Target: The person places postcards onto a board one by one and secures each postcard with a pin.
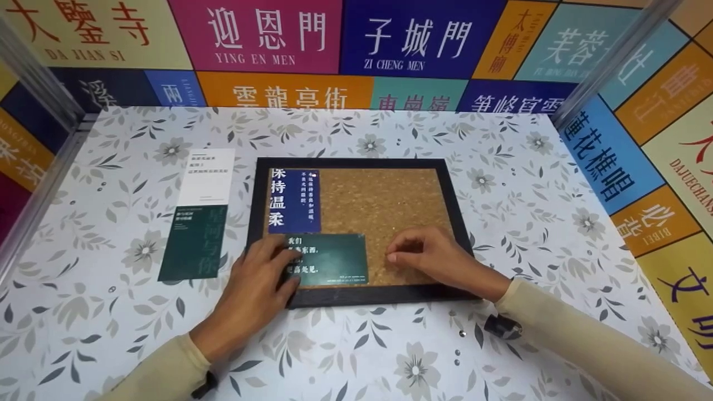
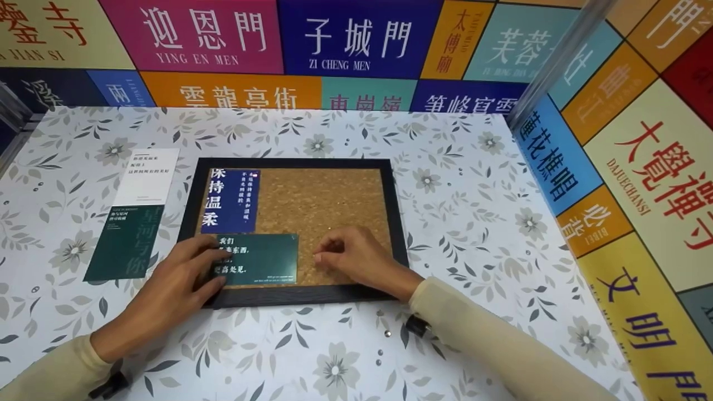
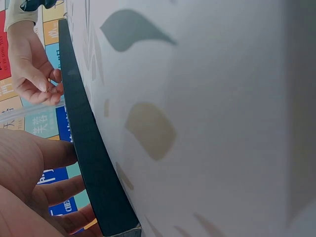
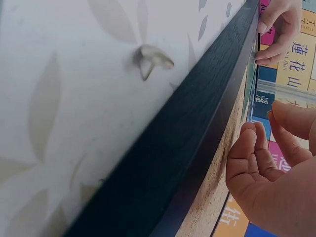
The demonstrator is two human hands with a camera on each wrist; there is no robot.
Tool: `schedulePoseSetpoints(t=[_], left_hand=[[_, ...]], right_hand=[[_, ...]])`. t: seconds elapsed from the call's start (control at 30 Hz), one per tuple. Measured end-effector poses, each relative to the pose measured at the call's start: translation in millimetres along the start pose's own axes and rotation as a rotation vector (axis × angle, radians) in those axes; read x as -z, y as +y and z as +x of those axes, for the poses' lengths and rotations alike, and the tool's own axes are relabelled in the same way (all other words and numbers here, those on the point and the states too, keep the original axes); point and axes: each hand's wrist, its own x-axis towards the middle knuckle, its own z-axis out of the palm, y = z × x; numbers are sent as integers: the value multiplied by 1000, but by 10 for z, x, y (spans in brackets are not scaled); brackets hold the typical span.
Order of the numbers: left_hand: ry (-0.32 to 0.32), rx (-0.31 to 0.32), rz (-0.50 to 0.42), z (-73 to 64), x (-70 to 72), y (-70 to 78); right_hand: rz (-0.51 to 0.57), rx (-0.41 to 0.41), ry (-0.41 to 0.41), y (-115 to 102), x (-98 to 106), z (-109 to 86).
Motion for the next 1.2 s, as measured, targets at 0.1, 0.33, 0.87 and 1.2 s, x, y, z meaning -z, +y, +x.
schedulePoseSetpoints(t=[0.1,0.33,0.87,1.2], left_hand=[[1,-3,3,-2,-1,-1],[-4,-3,6,-5,-2,-6],[2,-5,-2,-7,-18,-4],[-2,-5,10,-5,-3,-8]], right_hand=[[6,7,1,-9,-6,20],[5,-9,4,-19,-20,90],[35,-86,-9,-74,-40,273],[44,-92,-12,-97,-41,406]])
